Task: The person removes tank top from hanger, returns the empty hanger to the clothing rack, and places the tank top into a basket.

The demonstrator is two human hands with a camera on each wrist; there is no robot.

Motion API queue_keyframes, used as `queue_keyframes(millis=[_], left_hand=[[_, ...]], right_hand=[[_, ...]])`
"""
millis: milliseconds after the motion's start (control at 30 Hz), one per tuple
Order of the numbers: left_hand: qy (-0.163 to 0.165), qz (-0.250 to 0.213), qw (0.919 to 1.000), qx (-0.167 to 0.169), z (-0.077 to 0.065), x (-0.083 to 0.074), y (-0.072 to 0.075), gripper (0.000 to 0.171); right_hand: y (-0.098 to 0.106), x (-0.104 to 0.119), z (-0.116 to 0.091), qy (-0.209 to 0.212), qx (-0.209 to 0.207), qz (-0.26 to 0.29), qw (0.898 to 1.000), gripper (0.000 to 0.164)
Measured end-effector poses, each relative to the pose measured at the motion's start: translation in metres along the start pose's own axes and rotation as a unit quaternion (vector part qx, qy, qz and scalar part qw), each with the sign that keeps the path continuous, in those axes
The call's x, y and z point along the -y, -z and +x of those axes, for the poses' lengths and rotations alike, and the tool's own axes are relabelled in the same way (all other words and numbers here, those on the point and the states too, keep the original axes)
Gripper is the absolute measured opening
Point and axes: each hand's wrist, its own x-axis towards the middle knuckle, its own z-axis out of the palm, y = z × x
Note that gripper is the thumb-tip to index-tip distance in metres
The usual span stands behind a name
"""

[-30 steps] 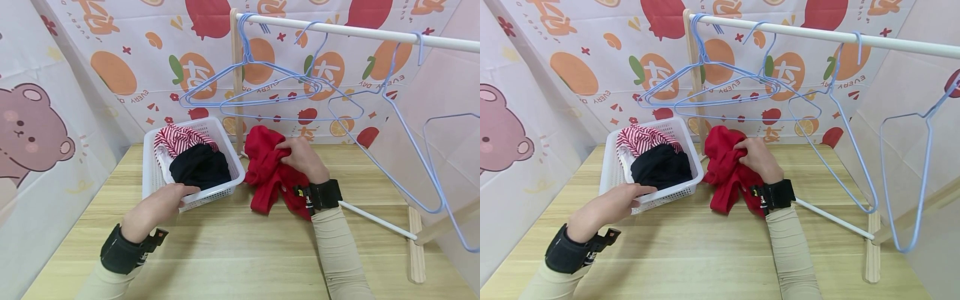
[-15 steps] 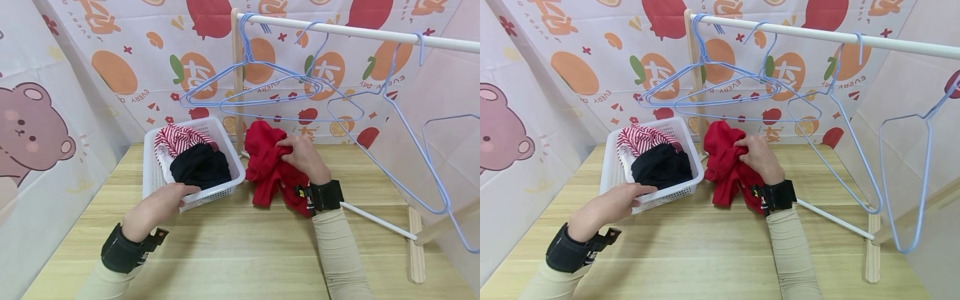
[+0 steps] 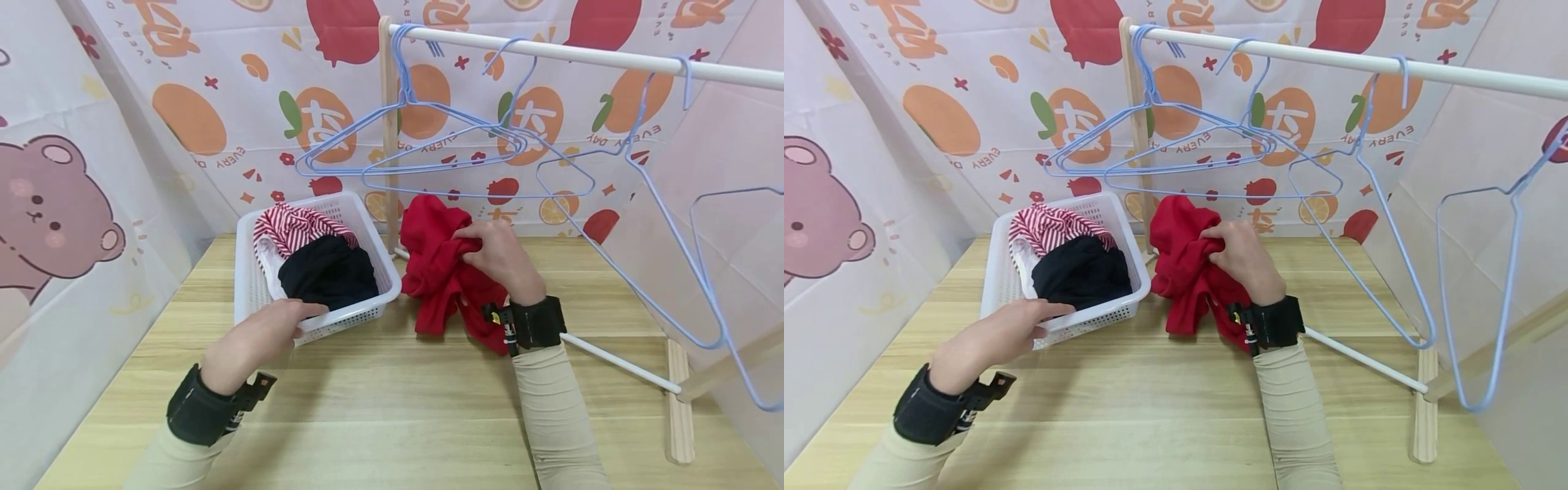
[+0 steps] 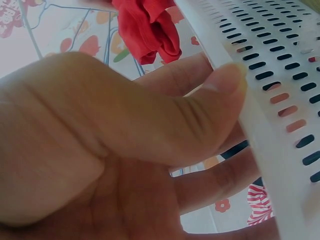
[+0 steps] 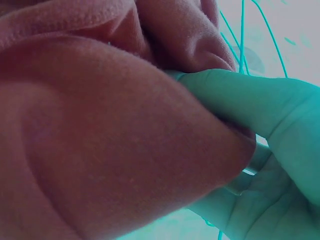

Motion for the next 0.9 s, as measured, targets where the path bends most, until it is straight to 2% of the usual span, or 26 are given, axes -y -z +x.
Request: queue_keyframes(millis=[400,900], left_hand=[[0.005,-0.004,1.0,-0.001,0.0001,-0.0011,-0.0005,0.056],[-0.013,0.01,0.9998,-0.013,0.0013,0.0018,-0.0024,0.053]], right_hand=[[0.006,0.0045,-0.0046,0.018,-0.025,-0.009,0.999,0.036],[0.0098,0.0098,-0.0084,0.049,-0.047,-0.004,0.998,0.035]])
